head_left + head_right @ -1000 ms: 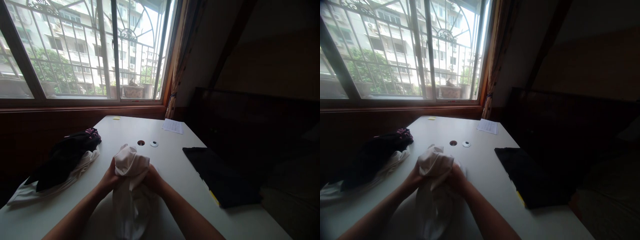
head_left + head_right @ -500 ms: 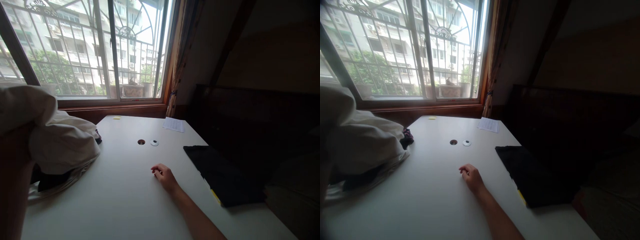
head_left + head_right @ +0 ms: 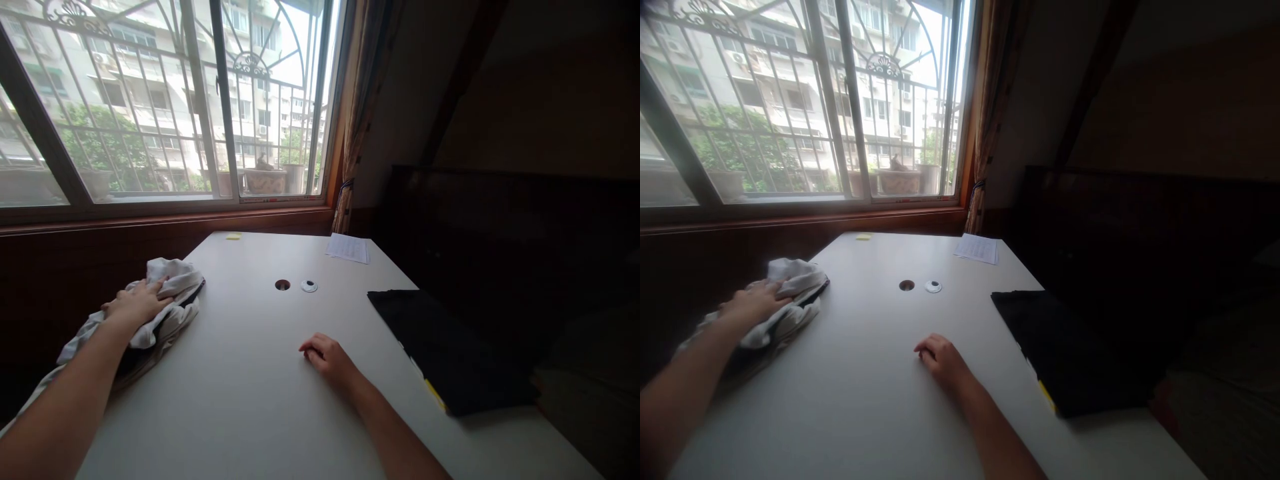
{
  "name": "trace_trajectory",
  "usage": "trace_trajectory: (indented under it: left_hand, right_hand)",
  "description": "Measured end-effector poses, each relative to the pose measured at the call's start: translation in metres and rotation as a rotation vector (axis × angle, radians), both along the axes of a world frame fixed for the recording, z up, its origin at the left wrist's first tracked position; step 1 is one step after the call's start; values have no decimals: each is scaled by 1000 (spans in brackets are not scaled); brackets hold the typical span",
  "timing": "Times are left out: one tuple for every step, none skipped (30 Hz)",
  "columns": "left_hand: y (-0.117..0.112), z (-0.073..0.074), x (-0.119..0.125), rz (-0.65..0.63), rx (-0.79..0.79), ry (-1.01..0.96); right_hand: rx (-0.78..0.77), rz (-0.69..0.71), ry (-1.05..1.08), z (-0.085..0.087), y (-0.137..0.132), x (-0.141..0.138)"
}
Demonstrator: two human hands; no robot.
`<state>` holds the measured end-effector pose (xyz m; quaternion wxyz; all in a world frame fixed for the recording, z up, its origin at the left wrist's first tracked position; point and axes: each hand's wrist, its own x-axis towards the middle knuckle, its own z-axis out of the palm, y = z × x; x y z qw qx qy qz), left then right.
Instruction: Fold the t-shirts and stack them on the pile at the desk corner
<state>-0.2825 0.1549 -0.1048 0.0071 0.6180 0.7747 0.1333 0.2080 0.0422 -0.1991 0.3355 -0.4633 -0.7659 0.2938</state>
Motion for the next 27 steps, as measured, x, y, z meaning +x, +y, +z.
trace_trajectory:
  left_hand:
    - [4, -12, 3, 23, -32, 23]
    - [7, -21, 5, 54, -65, 40]
    - [8, -27, 6, 61, -81, 54]
    - [8, -30, 6, 47, -78, 67]
    - [8, -30, 4, 39, -75, 76]
    - [6, -29, 2, 36, -72, 84]
    - [5, -27, 0, 32, -71, 92]
    - [3, -25, -2, 27, -69, 103]
    - [2, -23, -4, 20, -68, 117]
    - [2, -21, -6, 13, -72, 131]
    - [3, -20, -7, 10, -83, 144]
    - [5, -18, -9, 9, -101, 155]
    - [7, -17, -11, 8, -125, 163]
    - [9, -15, -13, 4, -149, 169]
    - [11, -13, -14, -5, -173, 171]
    - [12, -12, -15, -17, -194, 168]
    - [13, -11, -15, -32, -207, 160]
    - [14, -10, -15, -44, -213, 148]
    - [14, -11, -14, -46, -209, 134]
    - [13, -12, -13, -40, -199, 122]
    - [12, -13, -11, -30, -182, 114]
    - [11, -14, -9, -22, -161, 112]
    - [10, -16, -6, -20, -136, 116]
    - [8, -17, -4, -27, -113, 126]
    - [6, -16, -1, -40, -89, 142]
    - [3, -16, 2, -52, -59, 164]
    - [0, -14, 6, -61, -20, 190]
  right_hand:
    - [2, 0, -7, 0, 0, 0]
    - [2, 0, -12, 0, 0, 0]
    - [2, 1, -17, -1, 0, 0]
    - [4, 1, -22, -1, 0, 0]
    - [5, 2, -29, -1, 0, 0]
    - [6, 5, -38, -1, -1, 0]
    - [8, 10, -46, -1, -1, 0]
    - [9, 16, -53, -1, -1, 0]
    - [11, 20, -58, -1, -1, 0]
    - [11, 21, -62, -1, -1, 1]
    - [11, 23, -66, -1, -1, 1]
    - [11, 22, -71, 0, -1, 1]
    - [11, 20, -75, 0, -2, 1]
    - [10, 21, -81, 1, -2, 1]
    - [10, 22, -86, 1, -2, 2]
    - [10, 22, -91, 2, -2, 2]
    - [14, 21, -96, 3, -2, 3]
    - [22, 18, -102, 4, -2, 4]
    - [32, 15, -110, 5, -1, 5]
    - [46, 7, -117, 6, -1, 6]
    - [60, -3, -124, 7, -1, 7]
    - [72, -13, -131, 8, -1, 8]
    - [84, -25, -137, 9, -1, 9]
    - [96, -40, -141, 11, -1, 11]
    - [107, -59, -142, 12, -1, 13]
    - [120, -85, -140, 14, -1, 15]
    - [135, -115, -135, 17, -1, 17]
